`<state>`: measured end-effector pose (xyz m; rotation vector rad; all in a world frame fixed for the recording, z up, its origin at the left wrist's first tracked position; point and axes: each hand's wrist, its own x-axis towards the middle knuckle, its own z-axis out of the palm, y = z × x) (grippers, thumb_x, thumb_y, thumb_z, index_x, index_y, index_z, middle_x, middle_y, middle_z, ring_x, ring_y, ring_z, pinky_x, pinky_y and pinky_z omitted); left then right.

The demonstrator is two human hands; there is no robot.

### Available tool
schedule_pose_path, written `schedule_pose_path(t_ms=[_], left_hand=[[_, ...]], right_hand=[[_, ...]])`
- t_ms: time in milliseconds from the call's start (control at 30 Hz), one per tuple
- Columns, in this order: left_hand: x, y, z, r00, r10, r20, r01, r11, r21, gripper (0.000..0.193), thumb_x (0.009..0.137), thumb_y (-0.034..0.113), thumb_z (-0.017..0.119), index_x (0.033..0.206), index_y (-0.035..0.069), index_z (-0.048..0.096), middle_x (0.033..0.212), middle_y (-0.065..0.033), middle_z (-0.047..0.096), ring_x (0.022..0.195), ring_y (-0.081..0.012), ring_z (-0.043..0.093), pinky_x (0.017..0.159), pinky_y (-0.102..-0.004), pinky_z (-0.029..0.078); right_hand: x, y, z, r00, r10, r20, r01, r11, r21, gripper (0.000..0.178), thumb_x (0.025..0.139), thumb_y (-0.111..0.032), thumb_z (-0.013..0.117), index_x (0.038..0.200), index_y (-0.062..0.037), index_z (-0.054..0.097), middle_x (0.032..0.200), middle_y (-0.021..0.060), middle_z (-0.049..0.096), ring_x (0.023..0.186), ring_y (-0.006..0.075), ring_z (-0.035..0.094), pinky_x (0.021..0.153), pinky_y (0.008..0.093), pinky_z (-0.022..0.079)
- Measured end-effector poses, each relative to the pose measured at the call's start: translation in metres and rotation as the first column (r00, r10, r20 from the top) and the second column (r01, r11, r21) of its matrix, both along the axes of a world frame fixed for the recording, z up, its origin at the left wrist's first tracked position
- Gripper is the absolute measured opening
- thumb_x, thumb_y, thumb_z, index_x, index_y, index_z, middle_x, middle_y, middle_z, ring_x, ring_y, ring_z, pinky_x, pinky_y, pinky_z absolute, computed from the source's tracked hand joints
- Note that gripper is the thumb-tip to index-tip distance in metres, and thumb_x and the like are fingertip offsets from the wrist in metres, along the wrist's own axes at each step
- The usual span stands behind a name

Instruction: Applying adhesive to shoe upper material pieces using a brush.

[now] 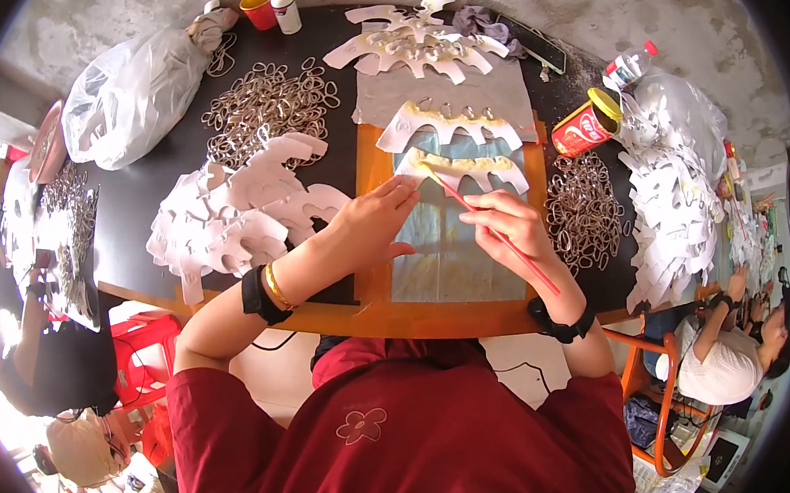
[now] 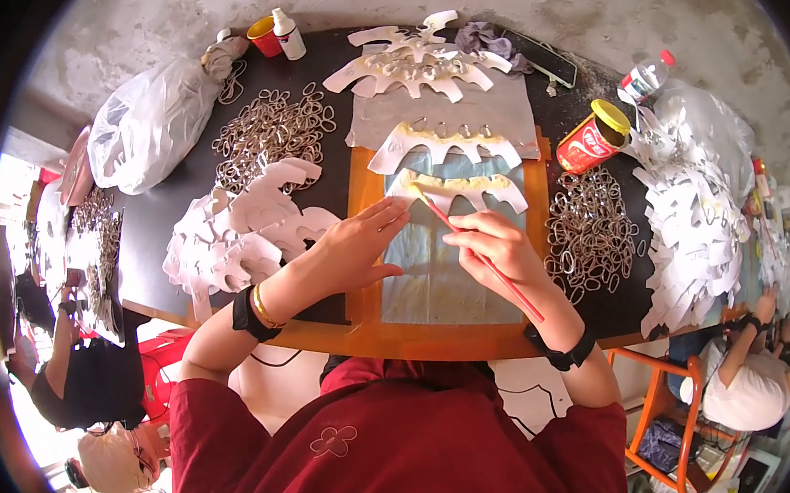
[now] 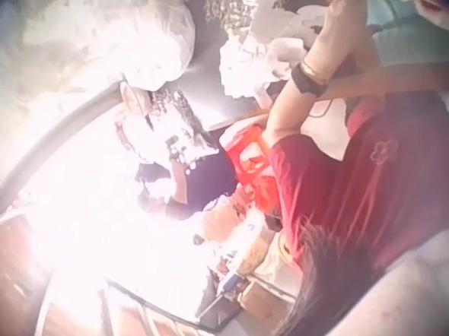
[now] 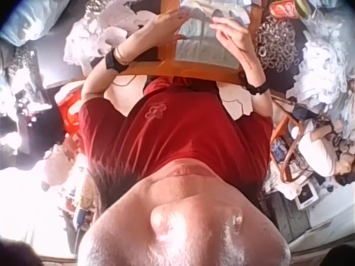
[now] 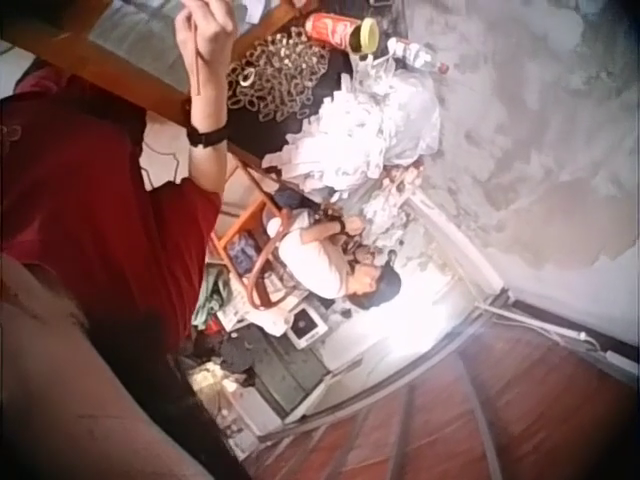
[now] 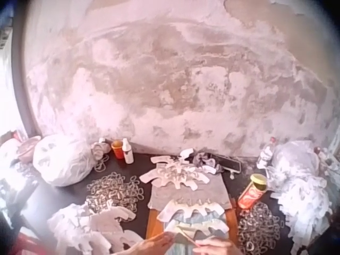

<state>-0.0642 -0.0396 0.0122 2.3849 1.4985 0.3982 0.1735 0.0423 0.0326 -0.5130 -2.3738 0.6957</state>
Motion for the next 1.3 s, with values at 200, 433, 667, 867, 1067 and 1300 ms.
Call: schedule_pose_path(t_ms=[200, 433, 667, 867, 1067, 1300], left_hand=[[-0.004, -0.003, 0.000, 1.000, 0.003, 0.008, -0.003, 1.000, 0.002, 0.071, 0.074, 0.030, 0.075, 0.129, -0.004, 0.046, 0.140, -0.0166, 0.042, 0.130, -0.0303, 0.040, 0.096, -0.0361, 0.048], [-0.006, 0.007, -0.004, 1.000, -0.020, 0.016, 0.019, 1.000, 0.025, 0.071, 0.074, 0.030, 0.075, 0.129, -0.005, 0.046, 0.139, -0.0169, 0.042, 0.130, -0.0309, 0.041, 0.099, -0.0382, 0.046], [-0.017, 0.005, 0.033, 0.990, 0.045, 0.133, -0.020, 0.983, -0.182, 0.051, 0.078, 0.025, 0.071, 0.123, 0.005, 0.055, 0.138, -0.0182, 0.043, 0.114, -0.0370, 0.053, 0.093, -0.0413, 0.047], [-0.048, -0.039, 0.169, 0.975, -0.117, 0.189, 0.201, 0.827, -0.526, 0.050, 0.087, 0.029, 0.066, 0.129, 0.005, 0.052, 0.127, -0.0164, 0.053, 0.113, -0.0313, 0.054, 0.095, -0.0375, 0.044], [-0.069, 0.006, 0.288, 0.989, 0.137, -0.057, -0.148, 0.941, -0.305, 0.028, 0.079, 0.012, 0.072, 0.106, 0.005, 0.068, 0.096, -0.0088, 0.071, 0.090, -0.0146, 0.066, 0.082, -0.0292, 0.051], [0.028, 0.287, 0.104, 0.921, 0.091, 0.378, -0.175, 0.965, 0.194, 0.018, 0.083, 0.013, 0.063, 0.098, 0.006, 0.069, 0.093, -0.0123, 0.069, 0.084, -0.0238, 0.067, 0.078, -0.0332, 0.053]], right_hand=[[-0.012, 0.007, -0.007, 1.000, -0.031, 0.000, 0.031, 0.999, 0.014, 0.027, 0.070, 0.011, 0.063, 0.092, -0.0034, 0.070, 0.100, 0.0102, 0.066, 0.085, 0.0224, 0.065, 0.069, 0.0296, 0.053], [-0.016, 0.010, 0.001, 0.999, 0.008, 0.038, -0.007, 1.000, -0.025, 0.026, 0.072, 0.010, 0.062, 0.092, -0.0048, 0.071, 0.101, 0.0102, 0.067, 0.088, 0.0226, 0.066, 0.069, 0.0289, 0.054], [0.035, 0.000, 0.026, 0.898, -0.298, -0.325, 0.076, 0.830, -0.553, 0.012, 0.086, -0.001, 0.059, 0.093, 0.0021, 0.068, 0.088, 0.0119, 0.066, 0.082, 0.0186, 0.063, 0.073, 0.0300, 0.050], [0.149, -0.068, 0.036, 0.711, -0.521, -0.473, 0.035, 0.698, -0.716, 0.011, 0.088, -0.005, 0.057, 0.090, 0.0032, 0.065, 0.080, 0.0137, 0.064, 0.071, 0.0153, 0.058, 0.062, 0.0266, 0.043], [0.258, -0.134, 0.021, 0.192, -0.747, -0.637, -0.040, 0.642, -0.765, 0.015, 0.091, -0.011, 0.055, 0.104, -0.0036, 0.057, 0.103, 0.0125, 0.058, 0.085, 0.0212, 0.055, 0.071, 0.0325, 0.048], [0.247, -0.123, -0.014, 0.092, -0.713, -0.695, -0.413, 0.608, -0.678, 0.019, 0.090, -0.015, 0.060, 0.107, -0.0057, 0.060, 0.110, 0.0111, 0.061, 0.086, 0.0215, 0.053, 0.075, 0.0311, 0.050]])
